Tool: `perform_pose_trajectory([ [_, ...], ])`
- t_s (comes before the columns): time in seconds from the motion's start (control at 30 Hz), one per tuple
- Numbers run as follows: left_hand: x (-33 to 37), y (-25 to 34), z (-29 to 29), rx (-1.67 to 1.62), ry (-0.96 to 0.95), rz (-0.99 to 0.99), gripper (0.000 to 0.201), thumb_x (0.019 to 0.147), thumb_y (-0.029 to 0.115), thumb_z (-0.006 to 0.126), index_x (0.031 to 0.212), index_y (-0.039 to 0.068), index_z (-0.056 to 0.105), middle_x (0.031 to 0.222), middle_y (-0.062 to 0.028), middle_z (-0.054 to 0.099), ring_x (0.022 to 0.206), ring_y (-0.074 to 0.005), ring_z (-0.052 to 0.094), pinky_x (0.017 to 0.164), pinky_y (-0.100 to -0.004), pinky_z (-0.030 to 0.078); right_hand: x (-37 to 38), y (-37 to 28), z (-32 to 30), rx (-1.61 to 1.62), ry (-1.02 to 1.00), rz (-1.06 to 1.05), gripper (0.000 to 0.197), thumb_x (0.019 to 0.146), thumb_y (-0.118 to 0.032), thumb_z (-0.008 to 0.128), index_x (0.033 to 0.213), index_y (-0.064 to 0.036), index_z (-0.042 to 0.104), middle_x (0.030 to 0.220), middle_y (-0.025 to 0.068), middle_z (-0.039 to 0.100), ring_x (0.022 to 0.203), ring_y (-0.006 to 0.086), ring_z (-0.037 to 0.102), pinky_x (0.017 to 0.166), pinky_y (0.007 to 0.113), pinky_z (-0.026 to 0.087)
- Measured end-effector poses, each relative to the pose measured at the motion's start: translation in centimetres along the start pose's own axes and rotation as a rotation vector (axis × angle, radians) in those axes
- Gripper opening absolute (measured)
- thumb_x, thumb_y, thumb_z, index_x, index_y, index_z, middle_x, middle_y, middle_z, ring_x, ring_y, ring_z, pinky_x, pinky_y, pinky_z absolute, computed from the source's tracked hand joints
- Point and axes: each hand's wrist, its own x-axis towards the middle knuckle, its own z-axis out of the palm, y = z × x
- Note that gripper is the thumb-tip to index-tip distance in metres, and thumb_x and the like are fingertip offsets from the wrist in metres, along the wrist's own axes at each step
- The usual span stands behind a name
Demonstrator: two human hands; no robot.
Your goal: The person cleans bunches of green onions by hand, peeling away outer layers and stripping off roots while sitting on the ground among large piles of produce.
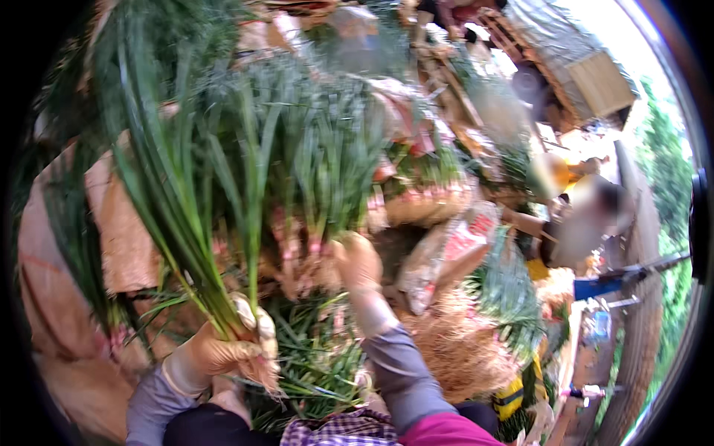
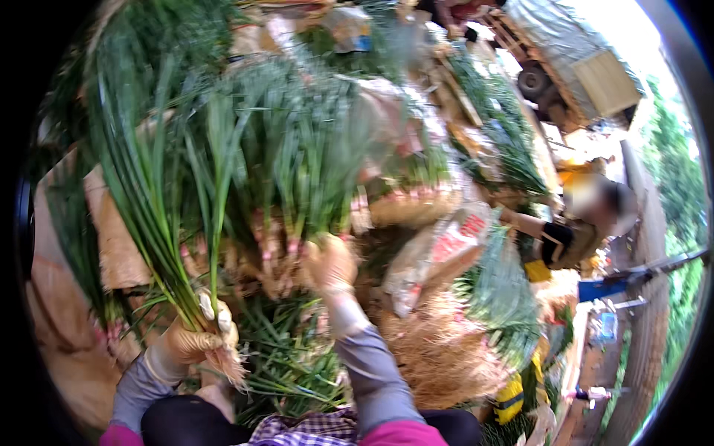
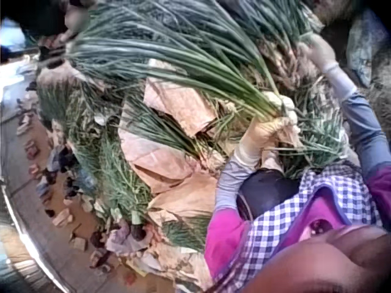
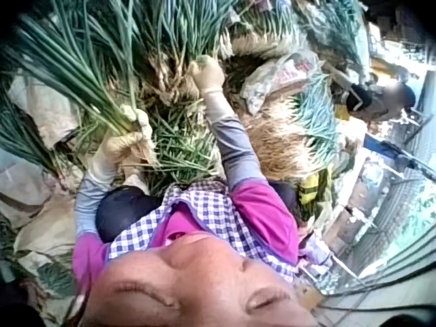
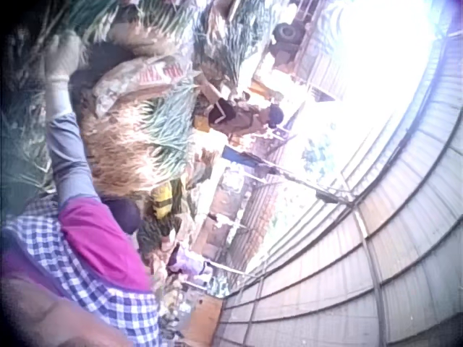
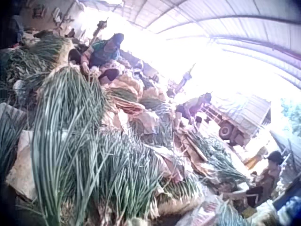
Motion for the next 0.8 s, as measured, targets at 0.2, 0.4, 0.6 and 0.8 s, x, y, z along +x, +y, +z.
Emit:
perform_pose_trajectory([
  [0.2,-0.4,-2.4,-3.0,0.143,0.525,-0.236,0.067,0.078,-0.007,0.059,0.134,0.018,0.033,0.096,-0.0098,0.057,0.07,-0.018,0.06,0.063,-0.0389,0.057,7.5,-0.9,1.7,-0.049,-0.059,0.218,0.024,0.083,-0.025,0.059,0.095,-0.0043,0.062,0.085,0.0152,0.065,0.073,0.028,0.063,0.068,0.036,0.05],
  [0.4,1.0,-4.3,-2.6,0.21,0.58,-0.361,0.026,0.077,-0.001,0.065,0.1,0.003,0.054,0.075,-0.0075,0.058,0.062,-0.0155,0.059,0.057,-0.0319,0.054,5.5,0.9,-6.0,0.46,-0.317,0.34,0.021,0.092,-0.02,0.052,0.097,-0.0014,0.062,0.077,0.0067,0.063,0.054,0.0094,0.052,0.048,0.022,0.043],
  [0.6,-1.0,-2.7,-4.1,0.223,0.479,-0.236,0.022,0.079,0.0,0.062,0.096,0.008,0.051,0.085,-0.0082,0.059,0.072,-0.0194,0.061,0.065,-0.0398,0.056,0.4,-0.7,-2.0,1.009,-0.289,0.32,0.022,0.09,-0.015,0.055,0.107,-0.0025,0.06,0.089,0.0044,0.065,0.059,0.0057,0.052,0.053,0.019,0.043],
  [0.8,0.6,-2.5,-2.2,0.176,0.371,-0.246,0.018,0.084,0.0,0.055,0.1,0.006,0.05,0.1,-0.0152,0.062,0.089,-0.0231,0.062,0.076,-0.0335,0.051,-3.4,4.3,-5.7,0.223,0.014,-0.006,0.03,0.079,-0.014,0.068,0.107,-0.0051,0.06,0.096,0.008,0.063,0.068,0.0141,0.059,0.065,0.026,0.05],
])
